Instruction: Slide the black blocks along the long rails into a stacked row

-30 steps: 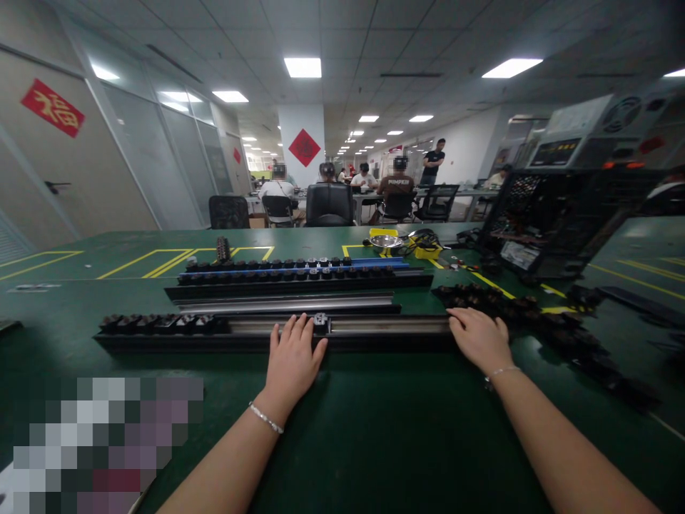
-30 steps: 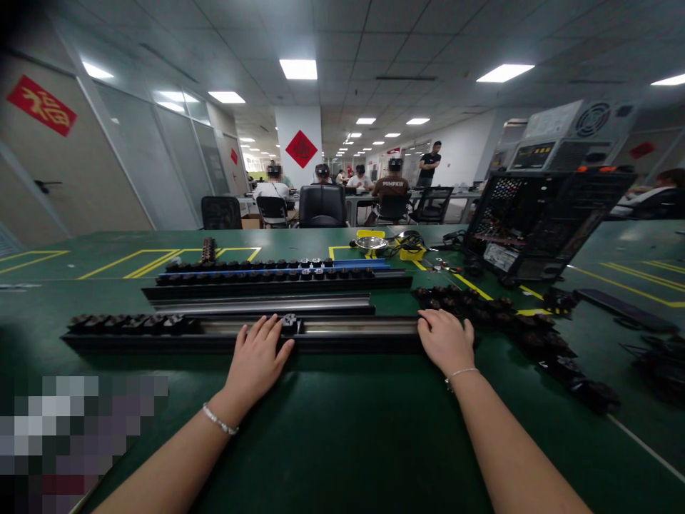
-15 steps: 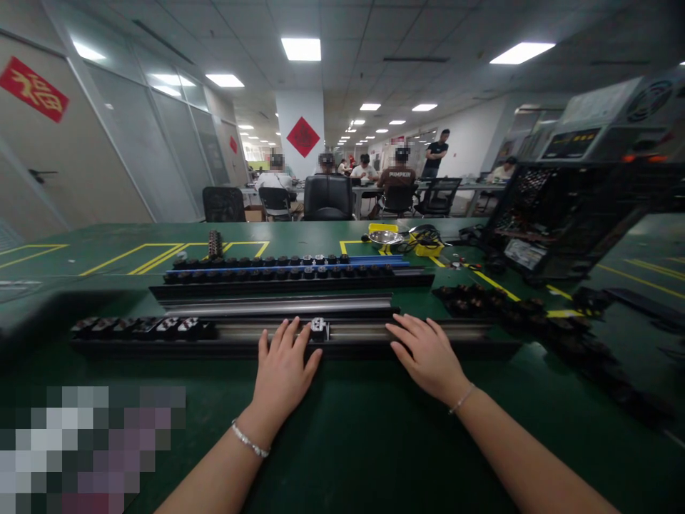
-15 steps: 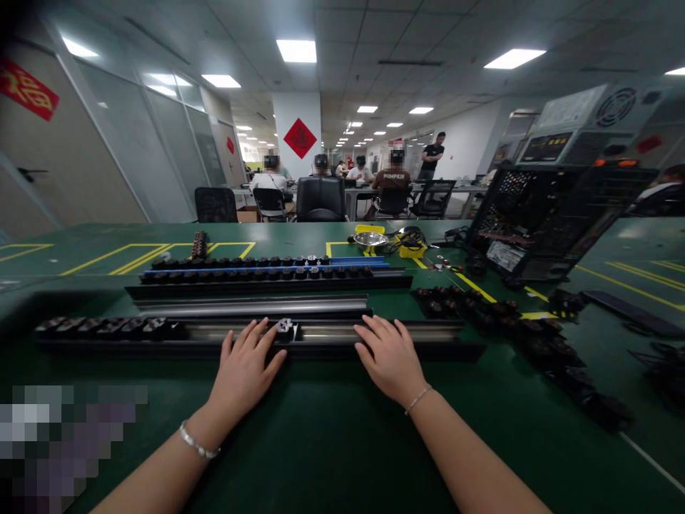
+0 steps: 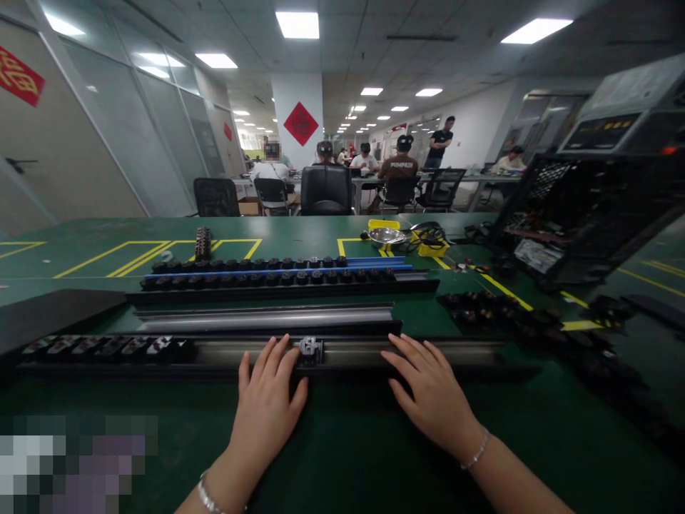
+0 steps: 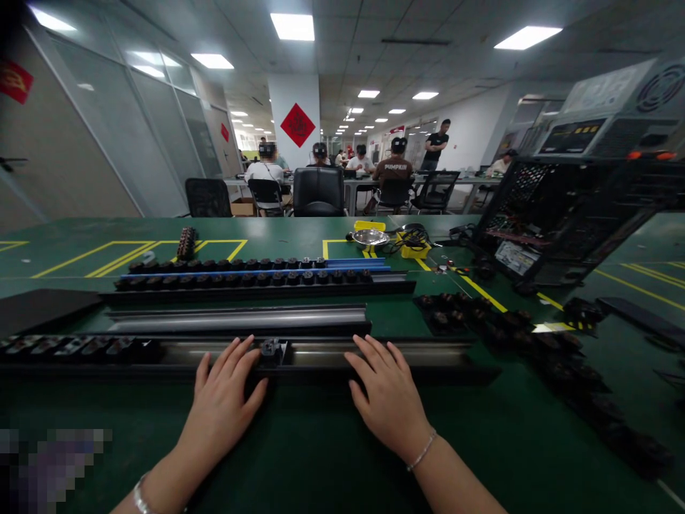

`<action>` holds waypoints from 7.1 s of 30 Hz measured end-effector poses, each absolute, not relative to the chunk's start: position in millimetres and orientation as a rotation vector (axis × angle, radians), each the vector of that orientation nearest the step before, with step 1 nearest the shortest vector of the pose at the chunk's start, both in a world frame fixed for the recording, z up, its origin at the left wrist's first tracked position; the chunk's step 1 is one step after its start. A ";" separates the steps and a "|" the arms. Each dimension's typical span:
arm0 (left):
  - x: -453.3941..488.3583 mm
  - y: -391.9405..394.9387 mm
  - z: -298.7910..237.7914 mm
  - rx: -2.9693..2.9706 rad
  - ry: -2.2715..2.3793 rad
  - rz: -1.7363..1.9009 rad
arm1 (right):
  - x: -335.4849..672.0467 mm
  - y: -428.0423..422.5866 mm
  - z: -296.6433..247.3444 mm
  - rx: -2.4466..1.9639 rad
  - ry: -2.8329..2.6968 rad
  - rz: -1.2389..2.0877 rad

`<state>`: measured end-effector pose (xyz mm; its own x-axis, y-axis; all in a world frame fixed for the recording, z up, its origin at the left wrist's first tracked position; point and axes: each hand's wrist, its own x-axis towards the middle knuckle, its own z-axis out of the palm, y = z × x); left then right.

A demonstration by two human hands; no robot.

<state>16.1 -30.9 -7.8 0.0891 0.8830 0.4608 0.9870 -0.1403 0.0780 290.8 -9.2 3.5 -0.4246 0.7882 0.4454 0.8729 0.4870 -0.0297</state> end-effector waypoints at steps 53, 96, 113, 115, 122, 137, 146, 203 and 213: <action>21.8 -39.5 -4.3 -2.236 -1.872 -0.618 | 209.6 -17.6 14.2 -1.460 -2.325 0.049; 19.0 -36.6 -1.3 -2.268 -1.893 -0.665 | 251.3 -14.0 23.3 -1.476 -2.425 -0.011; 17.2 -35.4 -2.6 -2.286 -1.892 -0.683 | 256.4 -12.8 28.3 -1.521 -2.452 -0.077; 17.0 -35.1 -3.2 -2.283 -1.889 -0.687 | 257.3 -13.1 29.7 -1.524 -2.449 -0.087; 16.6 -34.6 -4.5 -2.283 -1.886 -0.698 | 258.5 -13.3 30.2 -1.532 -2.450 -0.039; 18.2 -34.3 -5.2 -2.268 -1.904 -0.720 | 268.0 -11.5 13.1 -1.462 -2.391 -0.079; 17.9 -34.3 -4.5 -2.279 -1.921 -0.730 | 277.8 -11.8 14.7 -1.483 -2.373 -0.061; 20.1 -34.0 -1.5 -2.255 -1.933 -0.762 | 257.5 1.4 7.9 -1.744 -1.812 -0.121; 20.3 -34.0 -0.9 -2.266 -1.930 -0.756 | 260.9 1.2 8.1 -1.723 -1.824 -0.107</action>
